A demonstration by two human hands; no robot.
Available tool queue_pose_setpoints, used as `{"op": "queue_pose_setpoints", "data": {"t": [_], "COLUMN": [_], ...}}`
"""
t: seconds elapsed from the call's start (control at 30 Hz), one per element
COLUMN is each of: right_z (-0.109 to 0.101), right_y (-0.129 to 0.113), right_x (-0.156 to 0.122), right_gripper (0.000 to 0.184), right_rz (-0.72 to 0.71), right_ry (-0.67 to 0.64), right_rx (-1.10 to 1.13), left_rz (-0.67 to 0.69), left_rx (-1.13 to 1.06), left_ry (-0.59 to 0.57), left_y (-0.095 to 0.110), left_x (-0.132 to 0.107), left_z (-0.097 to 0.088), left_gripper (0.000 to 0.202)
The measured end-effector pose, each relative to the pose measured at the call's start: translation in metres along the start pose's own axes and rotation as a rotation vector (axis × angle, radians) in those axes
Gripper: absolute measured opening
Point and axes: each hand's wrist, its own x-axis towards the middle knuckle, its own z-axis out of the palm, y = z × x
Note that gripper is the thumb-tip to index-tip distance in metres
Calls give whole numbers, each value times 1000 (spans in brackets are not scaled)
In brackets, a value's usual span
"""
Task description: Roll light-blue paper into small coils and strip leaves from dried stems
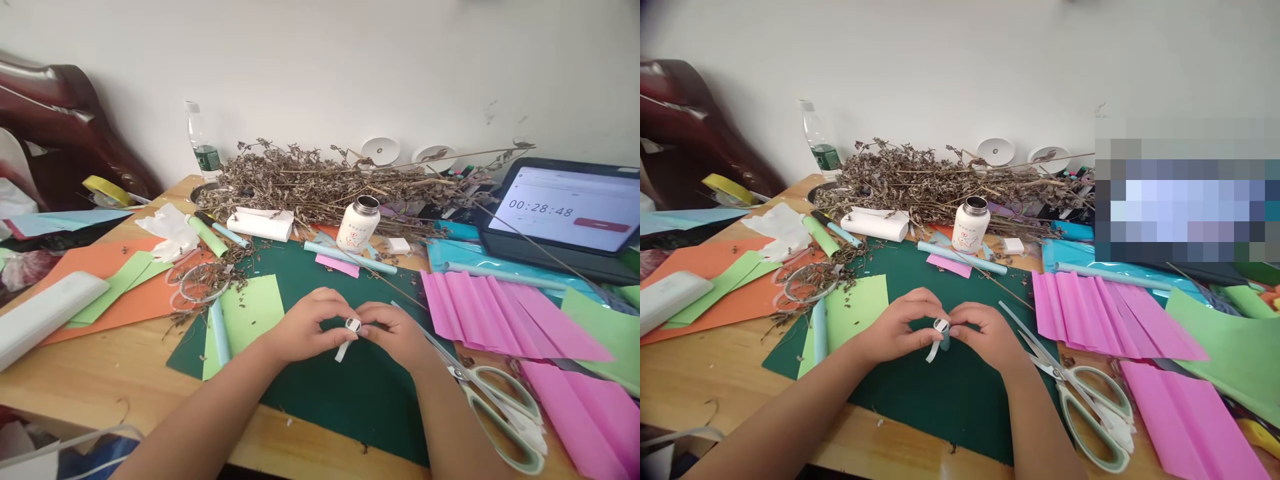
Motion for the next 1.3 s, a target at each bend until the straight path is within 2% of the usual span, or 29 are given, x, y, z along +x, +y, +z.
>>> {"op": "queue_pose_setpoints", "data": {"t": [0.13,0.3,0.4,0.6,0.77,0.9,0.97,1.07,1.13,1.23,1.3], "right_z": [3,11,13,10,7,4,2,-1,-4,-9,-11], "right_y": [-3,2,7,9,12,12,13,15,19,23,23], "right_x": [0,-1,0,3,4,4,5,5,4,3,2], "right_gripper": [12,12,11,13,15,15,15,19,22,24,28], "right_rz": [-110,-330,-355,-287,-193,-31,118,348,447,544,589], "right_ry": [114,241,225,96,-16,-54,26,297,437,532,544], "right_rx": [-214,-519,-592,-653,-661,-642,-619,-581,-551,-513,-519], "left_rz": [4,-45,-78,-72,-40,-26,-30,-37,-29,-25,-65], "left_rx": [43,141,149,132,142,149,155,158,150,126,114], "left_ry": [1,17,16,-12,-13,-11,-1,27,32,15,5], "left_y": [4,6,4,2,1,0,0,1,2,3,5], "left_x": [1,-1,-1,0,-1,-1,-1,0,0,0,0], "left_z": [0,2,2,1,1,3,3,4,5,5,5], "left_gripper": [17,18,17,16,14,15,14,13,13,13,14]}}
